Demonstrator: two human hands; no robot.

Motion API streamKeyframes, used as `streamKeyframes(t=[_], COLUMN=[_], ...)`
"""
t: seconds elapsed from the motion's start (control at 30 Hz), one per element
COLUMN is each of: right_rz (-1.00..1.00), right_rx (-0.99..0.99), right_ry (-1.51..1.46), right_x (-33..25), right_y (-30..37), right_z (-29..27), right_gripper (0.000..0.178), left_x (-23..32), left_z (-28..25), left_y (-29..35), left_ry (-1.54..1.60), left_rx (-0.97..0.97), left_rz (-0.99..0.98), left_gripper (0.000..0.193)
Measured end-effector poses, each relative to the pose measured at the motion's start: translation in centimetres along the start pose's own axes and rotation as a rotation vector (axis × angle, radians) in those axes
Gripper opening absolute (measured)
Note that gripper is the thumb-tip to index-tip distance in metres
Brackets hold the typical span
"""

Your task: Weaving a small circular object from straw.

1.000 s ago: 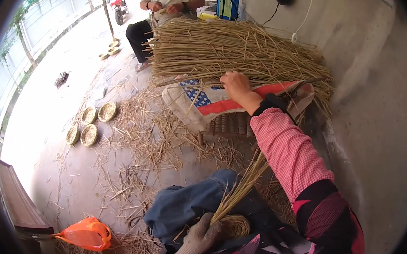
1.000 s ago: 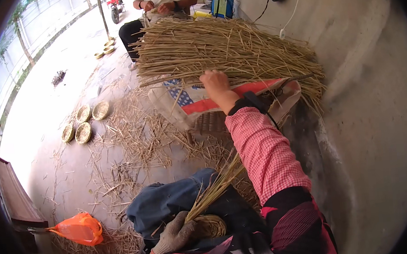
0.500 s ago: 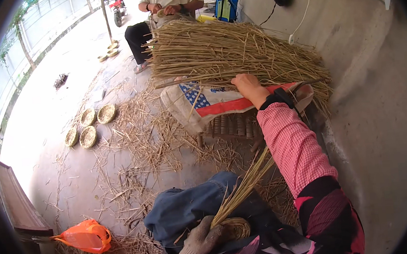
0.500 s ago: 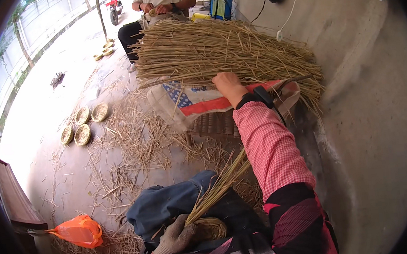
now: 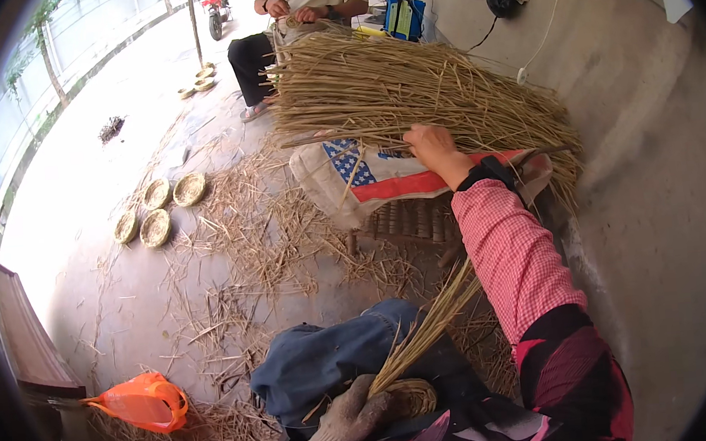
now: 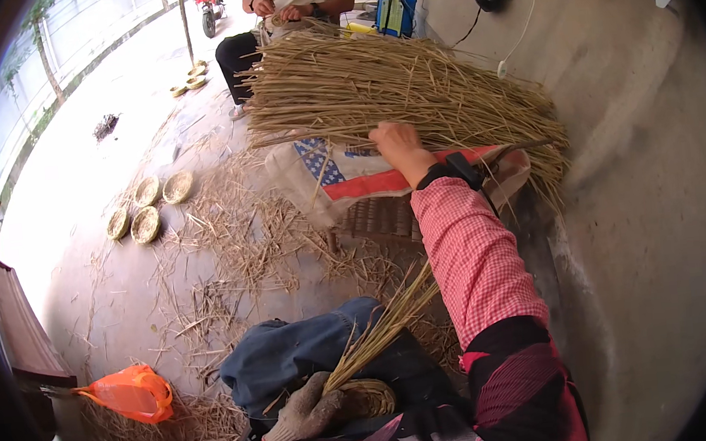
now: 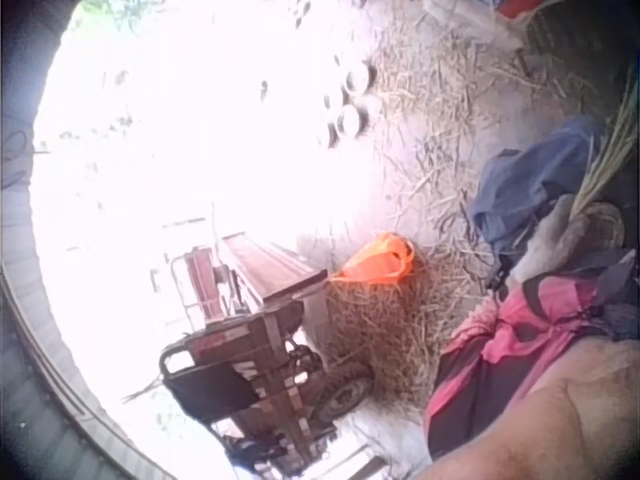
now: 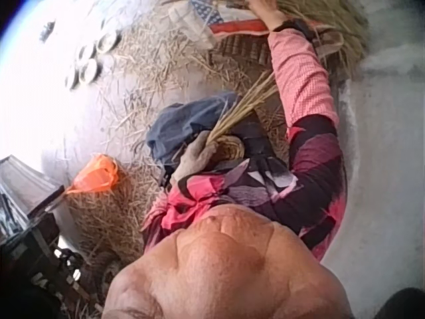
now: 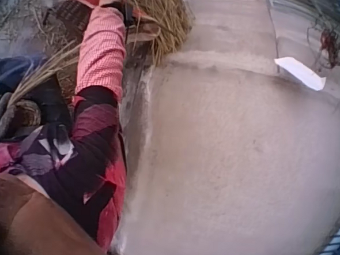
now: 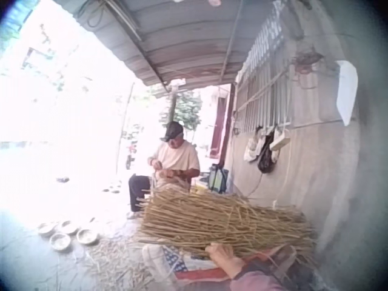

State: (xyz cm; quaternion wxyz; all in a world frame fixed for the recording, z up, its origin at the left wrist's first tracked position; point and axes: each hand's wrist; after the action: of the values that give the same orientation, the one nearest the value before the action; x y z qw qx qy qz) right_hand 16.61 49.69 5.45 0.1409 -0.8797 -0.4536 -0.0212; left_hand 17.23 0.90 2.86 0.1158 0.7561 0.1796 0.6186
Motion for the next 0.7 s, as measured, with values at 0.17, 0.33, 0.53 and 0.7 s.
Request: streamKeyframes(t=[0.17, 0.33, 0.53, 0.7], right_rz=[-0.228, -0.031, -0.165, -0.286], right_rx=[0.406, 0.258, 0.308, 0.495], right_ry=[-0.095, -0.144, -0.003, 0.016], right_x=[-3.1, -4.9, -3.8, -3.4], right_y=[-1.6, -1.1, 2.2, 3.7], right_z=[-0.7, 0.8, 0.1, -0.9], right_gripper=[0.015, 0.015, 0.007, 0.008], left_x=[0.0, -0.2, 0.2, 0.2], left_z=[0.1, 0.2, 0.0, 0.3], left_y=[-0.2, -0.3, -0.1, 0.1], left_ry=[0.010, 0.003, 0.008, 0.038], left_rx=[-0.009, 0.006, 0.006, 0.019], left_rz=[-0.015, 0.046, 0.033, 0.058], left_gripper=[0.042, 0.043, 0.043, 0.040])
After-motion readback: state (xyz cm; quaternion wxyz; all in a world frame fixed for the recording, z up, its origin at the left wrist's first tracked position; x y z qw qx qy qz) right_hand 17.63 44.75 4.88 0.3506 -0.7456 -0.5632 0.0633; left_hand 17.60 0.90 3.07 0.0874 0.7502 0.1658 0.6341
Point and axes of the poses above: each hand's wrist, its own y-axis away from the middle knuckle, its own z-axis out of the palm, x = y × z, and after that the axes turned 4 degrees about z, right-handed
